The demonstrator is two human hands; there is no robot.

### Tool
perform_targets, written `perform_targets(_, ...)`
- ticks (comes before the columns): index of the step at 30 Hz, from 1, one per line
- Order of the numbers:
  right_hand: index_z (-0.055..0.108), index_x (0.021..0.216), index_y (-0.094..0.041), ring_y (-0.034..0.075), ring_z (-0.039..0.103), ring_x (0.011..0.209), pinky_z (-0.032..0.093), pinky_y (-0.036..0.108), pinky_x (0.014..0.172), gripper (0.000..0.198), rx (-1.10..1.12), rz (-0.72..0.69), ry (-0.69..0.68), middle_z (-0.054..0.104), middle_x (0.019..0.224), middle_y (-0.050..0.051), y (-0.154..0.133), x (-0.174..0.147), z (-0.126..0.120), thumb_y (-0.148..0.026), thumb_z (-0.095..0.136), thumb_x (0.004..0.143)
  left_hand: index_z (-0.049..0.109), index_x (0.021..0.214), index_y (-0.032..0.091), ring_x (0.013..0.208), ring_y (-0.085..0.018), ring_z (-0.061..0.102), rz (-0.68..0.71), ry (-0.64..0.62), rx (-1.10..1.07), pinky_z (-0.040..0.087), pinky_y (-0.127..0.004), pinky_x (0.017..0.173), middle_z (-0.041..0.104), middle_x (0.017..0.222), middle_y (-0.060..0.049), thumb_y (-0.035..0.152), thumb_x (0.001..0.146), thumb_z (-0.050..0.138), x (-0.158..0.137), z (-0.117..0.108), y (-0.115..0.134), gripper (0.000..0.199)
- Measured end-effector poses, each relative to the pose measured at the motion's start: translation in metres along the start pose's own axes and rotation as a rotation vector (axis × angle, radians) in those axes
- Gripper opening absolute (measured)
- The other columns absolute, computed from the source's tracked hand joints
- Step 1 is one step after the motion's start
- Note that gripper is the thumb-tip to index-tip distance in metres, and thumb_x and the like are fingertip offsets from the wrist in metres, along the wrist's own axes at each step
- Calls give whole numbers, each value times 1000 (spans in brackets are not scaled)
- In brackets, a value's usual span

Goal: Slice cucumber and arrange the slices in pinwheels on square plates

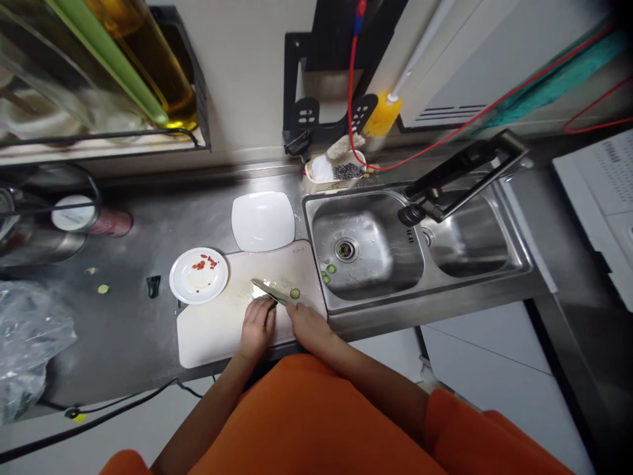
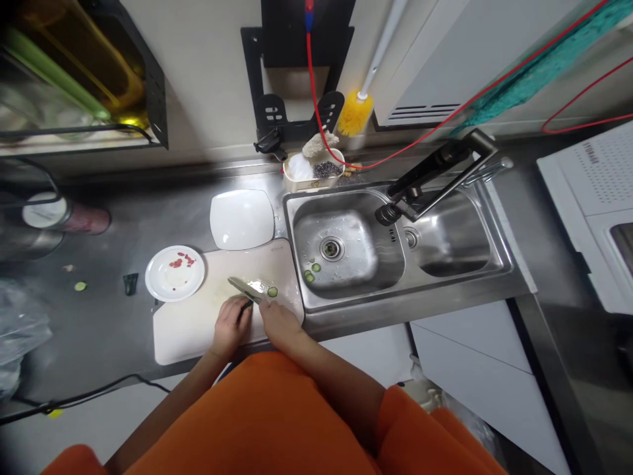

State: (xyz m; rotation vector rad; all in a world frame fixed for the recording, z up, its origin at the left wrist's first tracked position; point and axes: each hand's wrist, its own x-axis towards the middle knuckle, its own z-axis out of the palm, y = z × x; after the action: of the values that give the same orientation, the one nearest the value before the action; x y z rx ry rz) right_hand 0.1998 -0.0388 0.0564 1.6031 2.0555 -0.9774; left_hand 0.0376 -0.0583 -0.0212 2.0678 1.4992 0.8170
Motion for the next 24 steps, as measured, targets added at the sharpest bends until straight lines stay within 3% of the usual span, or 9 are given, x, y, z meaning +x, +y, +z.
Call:
perform_targets(12, 48, 119, -18, 22, 62, 94, 46, 29, 74, 37, 12, 82, -18, 63, 102, 11, 21, -16, 7, -6, 32, 89, 60, 110, 18, 104, -22, 59, -16, -8, 19, 47, -44, 96, 66, 106, -11, 23, 91, 46, -3, 1, -3, 25)
perform_targets(24, 49, 116, -17, 24, 63, 92, 47, 30, 70, 35, -24, 69, -80, 63, 102, 12, 11, -43, -9, -6, 31, 89, 60, 107, 18, 102, -22, 58, -21, -10, 16, 47, -42, 94, 65, 103, -9, 22, 90, 47, -2, 0, -1, 21)
